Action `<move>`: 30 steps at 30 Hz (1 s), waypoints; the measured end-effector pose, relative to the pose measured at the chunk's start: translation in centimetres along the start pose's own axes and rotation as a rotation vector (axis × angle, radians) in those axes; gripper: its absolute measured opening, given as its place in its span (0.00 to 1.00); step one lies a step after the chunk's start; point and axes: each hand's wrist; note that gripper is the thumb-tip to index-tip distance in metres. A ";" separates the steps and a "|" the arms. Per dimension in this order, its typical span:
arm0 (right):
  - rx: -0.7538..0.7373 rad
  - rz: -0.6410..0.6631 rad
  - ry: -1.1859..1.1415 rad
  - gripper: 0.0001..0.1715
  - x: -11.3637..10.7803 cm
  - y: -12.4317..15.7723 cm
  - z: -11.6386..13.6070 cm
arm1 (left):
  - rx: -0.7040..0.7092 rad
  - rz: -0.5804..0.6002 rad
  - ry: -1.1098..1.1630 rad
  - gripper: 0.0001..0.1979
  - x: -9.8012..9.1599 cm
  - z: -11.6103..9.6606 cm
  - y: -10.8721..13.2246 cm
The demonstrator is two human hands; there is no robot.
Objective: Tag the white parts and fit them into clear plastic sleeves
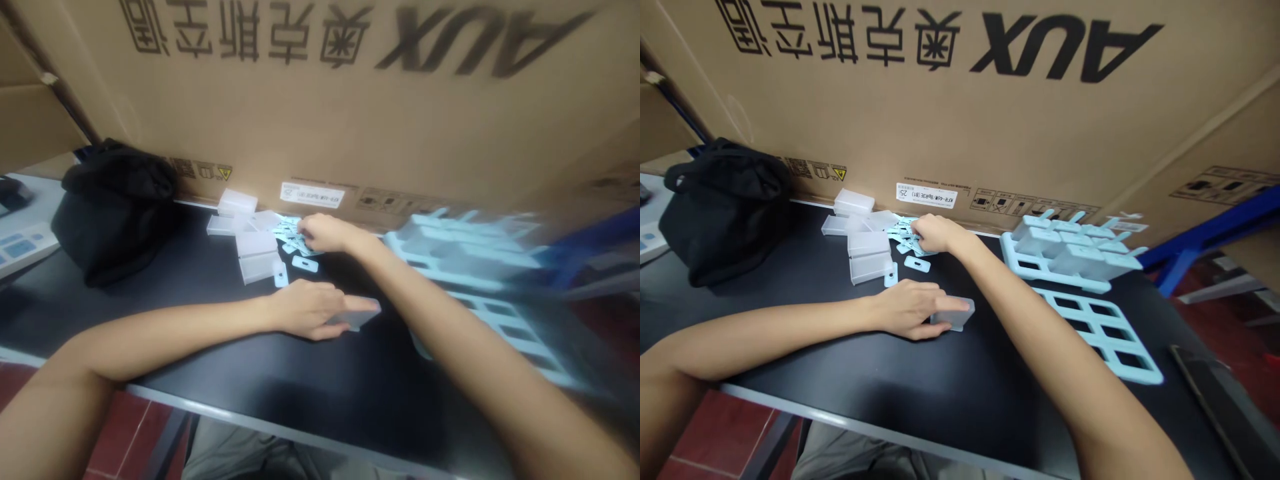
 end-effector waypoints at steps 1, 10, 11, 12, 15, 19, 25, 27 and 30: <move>-0.001 -0.003 0.001 0.11 -0.3 0.5 -0.1 | 0.002 0.022 -0.020 0.25 -0.2 -0.1 -0.1; -0.006 -0.339 -0.145 0.04 -0.9 10.4 -3.5 | 0.004 0.072 -0.086 0.32 -0.4 -0.6 -0.3; -0.002 -0.387 -0.171 0.04 -0.4 11.8 -3.9 | 0.012 0.071 -0.083 0.32 -0.3 -0.6 -0.3; 0.000 -0.429 -0.197 0.04 0.1 13.2 -4.1 | 0.018 0.069 -0.074 0.32 -0.2 -0.6 -0.2; 0.006 -0.520 -0.266 0.04 2.1 16.7 -4.5 | 0.030 0.053 -0.024 0.33 -0.2 -0.5 -0.1; 0.027 -0.562 -0.274 0.04 4.1 19.1 -4.8 | 0.025 0.042 0.055 0.34 -0.2 -0.5 -0.1; 0.040 -0.566 -0.216 0.06 4.3 20.0 -4.8 | 0.039 0.008 0.217 0.30 -0.1 0.0 0.1; 0.033 -0.550 -0.197 0.06 4.3 20.0 -4.7 | 0.052 -0.009 0.219 0.28 0.0 0.1 0.2; 0.031 -0.516 -0.182 0.07 4.5 19.9 -4.4 | 0.059 -0.039 0.166 0.28 0.0 0.1 0.4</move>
Point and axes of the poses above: each hand's wrist, its own y-axis away from the middle knuckle, its own x-axis out of the palm, z = x × y, and after that the axes turned 6 degrees about x, right-handed
